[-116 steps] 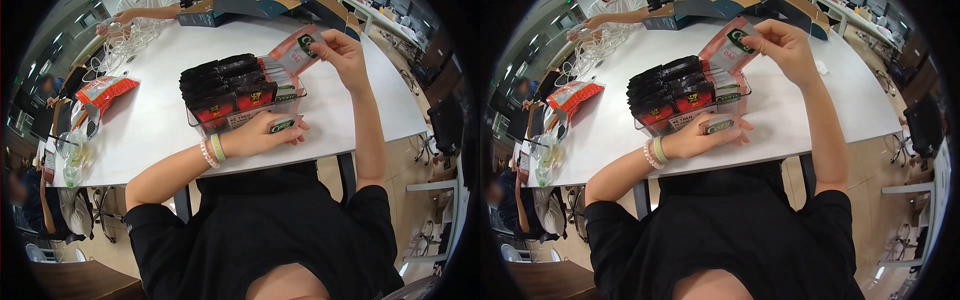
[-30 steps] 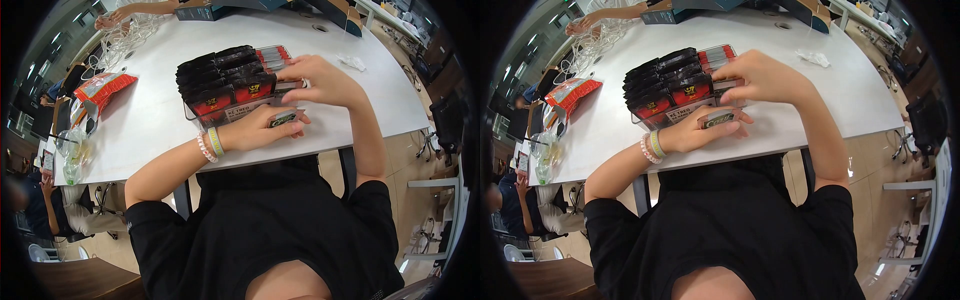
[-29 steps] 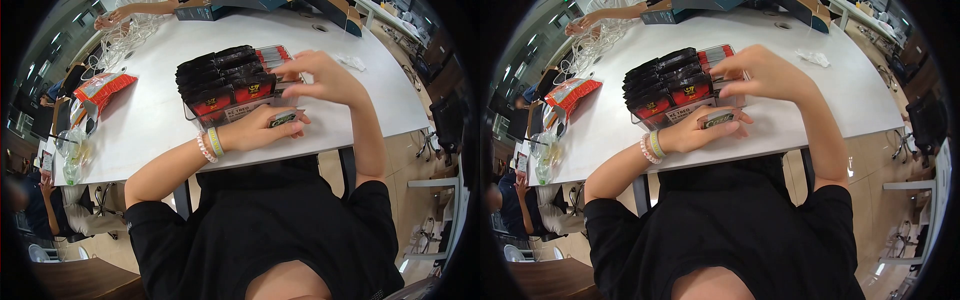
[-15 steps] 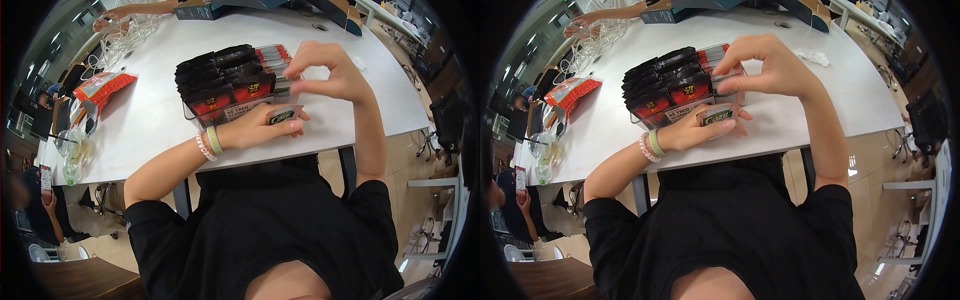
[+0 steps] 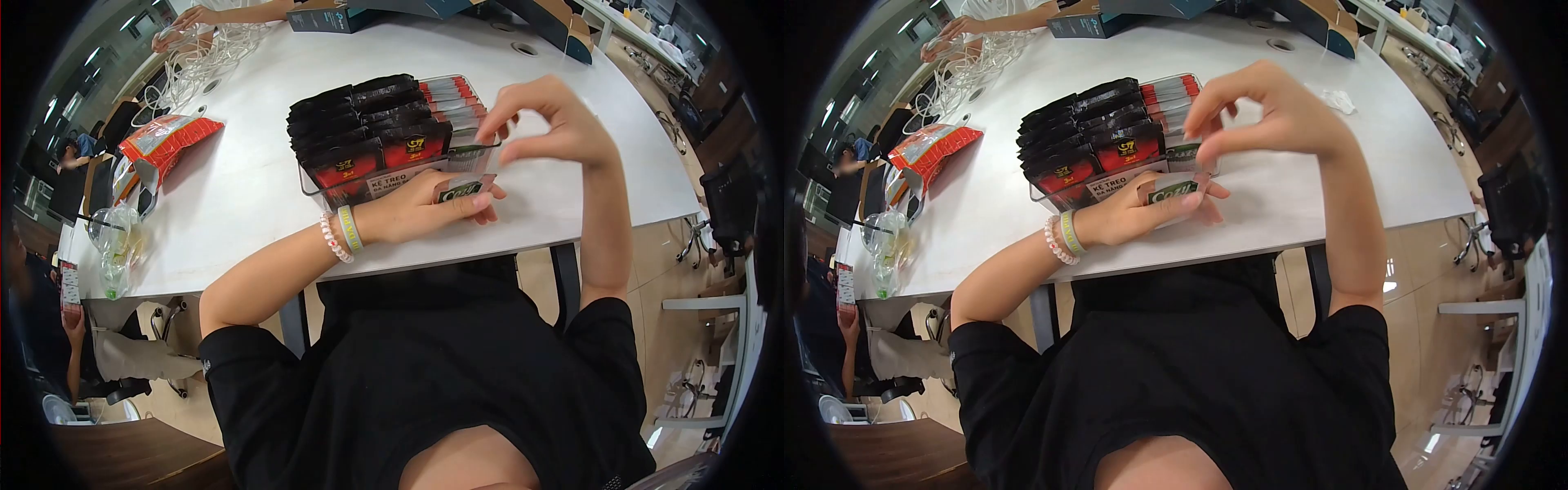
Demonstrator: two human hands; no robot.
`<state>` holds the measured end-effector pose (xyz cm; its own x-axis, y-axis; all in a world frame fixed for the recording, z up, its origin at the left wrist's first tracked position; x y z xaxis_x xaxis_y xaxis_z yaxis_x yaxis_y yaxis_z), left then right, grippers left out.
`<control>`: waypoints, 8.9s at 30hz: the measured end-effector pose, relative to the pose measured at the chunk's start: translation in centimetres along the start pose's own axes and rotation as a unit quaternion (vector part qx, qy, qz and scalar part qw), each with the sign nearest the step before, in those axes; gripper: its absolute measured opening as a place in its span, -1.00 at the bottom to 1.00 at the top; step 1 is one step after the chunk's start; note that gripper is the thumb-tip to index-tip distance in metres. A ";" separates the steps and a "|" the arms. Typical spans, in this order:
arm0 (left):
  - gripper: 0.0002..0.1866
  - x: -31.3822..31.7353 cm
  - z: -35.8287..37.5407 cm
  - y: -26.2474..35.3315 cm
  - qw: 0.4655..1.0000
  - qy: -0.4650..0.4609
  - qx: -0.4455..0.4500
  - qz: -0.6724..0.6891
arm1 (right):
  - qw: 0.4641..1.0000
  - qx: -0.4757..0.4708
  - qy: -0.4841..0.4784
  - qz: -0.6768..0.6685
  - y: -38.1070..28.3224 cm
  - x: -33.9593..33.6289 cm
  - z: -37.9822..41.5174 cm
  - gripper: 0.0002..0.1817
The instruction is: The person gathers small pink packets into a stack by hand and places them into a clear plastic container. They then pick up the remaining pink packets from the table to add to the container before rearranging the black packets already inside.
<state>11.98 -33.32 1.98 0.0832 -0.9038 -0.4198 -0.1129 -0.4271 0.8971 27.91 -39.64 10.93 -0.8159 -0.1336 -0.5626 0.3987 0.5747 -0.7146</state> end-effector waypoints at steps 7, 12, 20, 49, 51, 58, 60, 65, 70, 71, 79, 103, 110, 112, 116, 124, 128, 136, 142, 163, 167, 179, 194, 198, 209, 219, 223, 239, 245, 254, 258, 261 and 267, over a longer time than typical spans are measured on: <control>-0.55 0.3 0.0 -0.4 0.997 0.037 0.057 -0.025 | 0.997 -0.050 -0.039 0.053 0.1 1.7 -0.5 -0.90; -0.61 0.6 0.3 0.3 0.930 0.015 0.157 -0.331 | 0.969 -0.015 0.225 -0.101 0.9 -2.1 0.8 -0.87; -0.61 1.5 0.7 0.4 0.841 0.043 0.264 -0.470 | 0.992 0.054 0.092 0.066 2.1 0.4 -0.3 -0.92; -0.68 1.5 0.6 0.3 0.848 0.024 0.232 -0.477 | 0.978 0.068 -0.064 0.187 2.6 1.8 -0.5 -0.63; -0.68 1.5 0.6 0.3 0.846 0.026 0.234 -0.478 | 0.973 0.082 -0.070 0.202 3.0 1.9 -0.5 -0.62; -0.71 1.4 0.7 0.8 0.837 0.036 0.236 -0.492 | 0.988 0.117 -0.021 0.100 2.6 1.8 -0.5 -0.75; -0.71 1.0 0.8 1.3 0.796 0.064 0.266 -0.539 | 0.990 0.097 0.008 0.102 2.3 1.2 -0.6 -0.76; -0.66 -1.0 1.5 3.5 0.682 0.241 0.272 -0.635 | 0.992 0.064 0.094 -0.046 2.8 -0.2 -0.3 -0.82; -0.48 -3.3 1.7 4.1 0.612 0.355 0.116 -0.697 | 0.974 -0.006 0.180 0.136 4.7 -0.4 -1.2 -0.65; -0.45 -3.7 1.7 3.8 0.605 0.360 0.099 -0.703 | 0.978 0.014 0.181 0.106 6.0 -0.3 -1.2 -0.61; -0.69 -11.0 3.1 2.0 0.753 0.224 0.193 -0.587 | 0.976 0.136 0.170 -0.014 5.2 0.0 -1.1 -0.62; -0.36 -12.5 6.6 1.8 0.786 0.360 0.031 -0.502 | 0.925 -0.232 0.036 0.299 3.7 7.6 -5.0 -0.42; -0.76 -10.0 5.7 3.3 0.769 0.246 0.222 -0.547 | 0.929 -0.187 0.088 0.307 5.6 4.4 -4.0 -0.14; -0.74 -8.9 4.7 2.9 0.773 0.253 0.297 -0.501 | 0.933 -0.179 0.080 0.301 6.2 4.4 -4.0 -0.12; -0.62 -9.1 5.2 3.3 0.789 0.216 0.269 -0.508 | 0.942 -0.193 0.083 0.261 7.2 5.1 -4.1 -0.18; -0.68 -10.0 5.9 3.8 0.773 0.276 0.257 -0.511 | 0.951 -0.160 0.067 0.256 7.0 5.2 -4.2 -0.21; -0.68 -9.6 5.5 4.0 0.773 0.271 0.258 -0.512 | 0.955 -0.141 0.064 0.255 7.0 5.3 -4.1 -0.23; -0.67 -10.6 6.3 4.3 0.752 0.316 0.199 -0.543 | 0.958 -0.128 0.050 0.254 7.2 5.3 -4.0 -0.23; -0.58 -10.4 6.1 4.6 0.794 0.313 0.132 -0.504 | 0.958 -0.124 0.056 0.253 7.0 5.3 -4.0 -0.27; -0.56 -9.4 5.7 3.9 0.776 0.231 0.170 -0.562 | 0.898 -0.286 0.120 0.312 4.0 6.2 -3.8 -0.49; -0.64 -9.9 6.0 4.6 0.742 0.325 0.212 -0.546 | 0.893 -0.305 0.116 0.310 3.0 7.4 -3.8 -0.64; -0.81 -8.8 4.6 3.3 0.783 0.238 0.172 -0.548 | 0.895 -0.289 0.121 0.318 3.7 7.5 -3.9 -0.73; -0.62 -9.1 4.7 2.8 0.759 0.270 0.220 -0.551 | 0.903 -0.263 0.110 0.322 4.2 7.5 -4.0 -0.70; -0.66 -9.5 5.2 3.8 0.743 0.287 0.248 -0.551 | 0.901 -0.267 0.110 0.325 4.2 7.5 -4.1 -0.67; -0.60 -11.4 7.2 5.3 0.797 0.244 0.116 -0.541 | 0.904 -0.264 0.082 0.326 4.3 7.5 -3.9 -0.50; -0.40 -8.5 6.9 4.3 0.774 0.108 -0.060 -0.621 | 0.902 -0.255 0.100 0.334 4.6 7.6 -4.0 -0.59; -0.35 -8.0 6.8 4.1 0.766 0.110 -0.063 -0.631 | 0.901 -0.253 0.097 0.338 4.8 7.7 -4.0 -0.59; -0.48 -9.7 7.5 4.2 0.798 0.161 -0.045 -0.579 | 0.908 -0.247 0.089 0.325 4.6 7.7 -4.2 -0.58; -0.37 -9.2 7.6 3.7 0.714 0.209 -0.052 -0.666 | 0.909 -0.248 0.089 0.324 4.7 7.6 -4.1 -0.59; -0.26 -8.9 7.4 2.9 0.780 0.176 -0.053 -0.598 | 0.908 -0.248 0.092 0.325 5.0 7.6 -4.1 -0.58; -0.23 -8.7 7.3 2.8 0.789 0.187 -0.038 -0.584 | 0.907 -0.249 0.089 0.327 4.9 7.5 -4.1 -0.57; -0.35 -8.0 7.2 3.4 0.758 0.154 -0.047 -0.632 | 0.908 -0.249 0.087 0.325 5.0 7.4 -4.0 -0.57; -0.39 -7.9 7.0 3.4 0.729 0.156 -0.056 -0.664 | 0.909 -0.247 0.085 0.325 4.8 7.3 -4.1 -0.55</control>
<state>3.98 -27.81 7.42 0.2697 0.3615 -0.8925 0.3521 -0.8997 -0.2580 22.18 -34.53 5.09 -0.5452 0.4666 -0.6964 0.6170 0.7858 0.0435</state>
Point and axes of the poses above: each hand's wrist, its own z-axis away from the middle knuckle, its own x-axis out of the palm, y = z × x, the point moved 3 cm from there along -z, towards the middle knuckle, and after that the axes turned 12 degrees about -z, right-handed, at the moved point
